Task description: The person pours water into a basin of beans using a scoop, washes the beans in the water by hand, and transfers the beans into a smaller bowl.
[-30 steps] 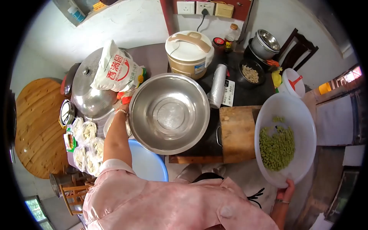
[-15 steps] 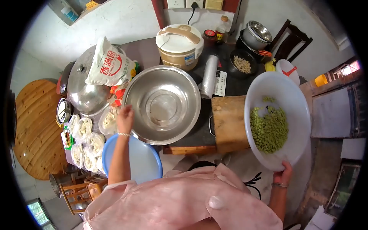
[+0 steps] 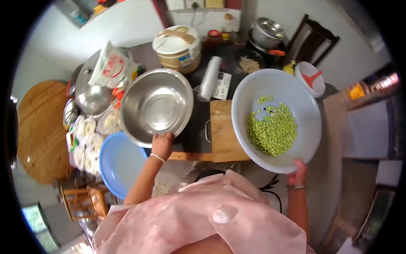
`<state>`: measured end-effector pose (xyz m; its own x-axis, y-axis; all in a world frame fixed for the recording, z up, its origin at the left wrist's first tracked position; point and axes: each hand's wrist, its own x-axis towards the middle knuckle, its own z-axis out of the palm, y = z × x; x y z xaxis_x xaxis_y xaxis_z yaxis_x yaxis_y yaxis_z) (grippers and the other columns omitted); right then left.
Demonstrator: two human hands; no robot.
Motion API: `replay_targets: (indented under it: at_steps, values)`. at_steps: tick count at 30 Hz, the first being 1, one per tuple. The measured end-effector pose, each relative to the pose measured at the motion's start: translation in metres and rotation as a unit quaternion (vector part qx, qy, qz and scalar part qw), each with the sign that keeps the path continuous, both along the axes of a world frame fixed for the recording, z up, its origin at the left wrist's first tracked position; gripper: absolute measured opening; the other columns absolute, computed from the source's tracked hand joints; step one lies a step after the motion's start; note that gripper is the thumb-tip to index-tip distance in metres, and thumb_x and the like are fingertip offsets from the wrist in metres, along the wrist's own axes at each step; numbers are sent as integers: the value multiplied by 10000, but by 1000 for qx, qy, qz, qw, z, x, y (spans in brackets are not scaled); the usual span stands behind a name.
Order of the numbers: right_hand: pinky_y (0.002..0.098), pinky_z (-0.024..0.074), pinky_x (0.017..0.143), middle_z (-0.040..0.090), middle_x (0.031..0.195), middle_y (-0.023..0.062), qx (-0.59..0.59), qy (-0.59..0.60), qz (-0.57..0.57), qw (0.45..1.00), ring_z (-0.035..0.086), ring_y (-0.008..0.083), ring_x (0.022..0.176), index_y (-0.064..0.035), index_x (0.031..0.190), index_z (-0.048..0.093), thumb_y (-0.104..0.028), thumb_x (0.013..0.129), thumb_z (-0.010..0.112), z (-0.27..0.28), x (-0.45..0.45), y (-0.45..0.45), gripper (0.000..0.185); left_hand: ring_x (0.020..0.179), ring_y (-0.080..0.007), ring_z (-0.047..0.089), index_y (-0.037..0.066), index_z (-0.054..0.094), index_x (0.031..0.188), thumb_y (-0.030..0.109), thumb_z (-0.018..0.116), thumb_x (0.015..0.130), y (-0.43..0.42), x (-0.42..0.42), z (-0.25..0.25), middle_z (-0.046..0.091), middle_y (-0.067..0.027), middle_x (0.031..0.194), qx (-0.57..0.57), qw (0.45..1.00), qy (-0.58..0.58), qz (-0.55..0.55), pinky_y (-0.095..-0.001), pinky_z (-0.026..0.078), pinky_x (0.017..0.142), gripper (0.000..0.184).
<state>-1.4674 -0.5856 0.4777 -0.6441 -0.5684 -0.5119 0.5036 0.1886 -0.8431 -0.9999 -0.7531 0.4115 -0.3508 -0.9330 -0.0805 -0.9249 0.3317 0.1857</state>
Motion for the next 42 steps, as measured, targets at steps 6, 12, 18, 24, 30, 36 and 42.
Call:
replay_targets:
  at_steps: [6, 12, 18, 24, 30, 36, 42]
  values:
    - [353, 492, 619, 580, 817, 85, -17, -23, 68, 997, 584, 235, 717, 23, 958, 541, -51, 647, 553, 16, -21, -27, 320, 750, -297, 574, 83, 531, 847, 212, 567, 731, 30, -41, 12, 600, -117, 745, 51, 998, 40, 17, -417, 397, 749, 178]
    - [364, 494, 664, 574, 830, 85, 26, 11, 142, 989, 584, 232, 762, 19, 997, 523, -57, 653, 545, 19, -56, -39, 353, 750, -327, 587, 68, 623, 789, 188, 562, 723, 8, -10, -8, 611, -167, 769, -14, 969, 45, 243, -420, 467, 654, 150]
    - [374, 477, 773, 575, 920, 101, -27, -11, 123, 992, 576, 234, 844, 28, 1033, 511, -48, 649, 536, -5, -66, -38, 392, 810, -323, 576, 35, 635, 756, 110, 518, 714, -54, 62, -58, 607, -160, 838, -25, 954, -9, 300, -397, 461, 736, 145]
    - [391, 464, 818, 571, 988, 108, 3, -36, 105, 994, 567, 251, 898, 36, 1062, 502, -27, 657, 526, 7, -54, -40, 411, 836, -347, 568, 37, 630, 836, 274, 544, 713, -83, 52, -90, 613, -163, 883, 210, 924, 5, 320, -406, 460, 721, 281]
    - [376, 499, 644, 586, 900, 124, -10, -19, 99, 995, 593, 254, 780, 48, 992, 532, -59, 661, 546, 14, -20, -59, 348, 674, -148, 597, -26, 605, 888, 220, 555, 815, -46, -42, -11, 627, -111, 800, 157, 798, 523, 254, -255, 463, 562, 261]
    - [305, 400, 332, 572, 702, 116, 43, -27, 125, 991, 555, 220, 493, 44, 855, 548, -69, 667, 555, -15, -11, -83, 220, 816, -168, 586, -5, 356, 1214, 352, 575, 820, 24, -151, 28, 535, -92, 1082, 438, 611, 625, 212, -257, 502, 591, 575]
    - [271, 383, 323, 585, 705, 112, 61, 1, 287, 956, 539, 178, 462, 48, 898, 541, -66, 688, 550, 27, -17, -95, 239, 660, -148, 573, 9, 445, 1108, 186, 585, 769, 48, -198, 20, 574, -79, 881, 476, 483, 660, 325, -224, 456, 425, 407]
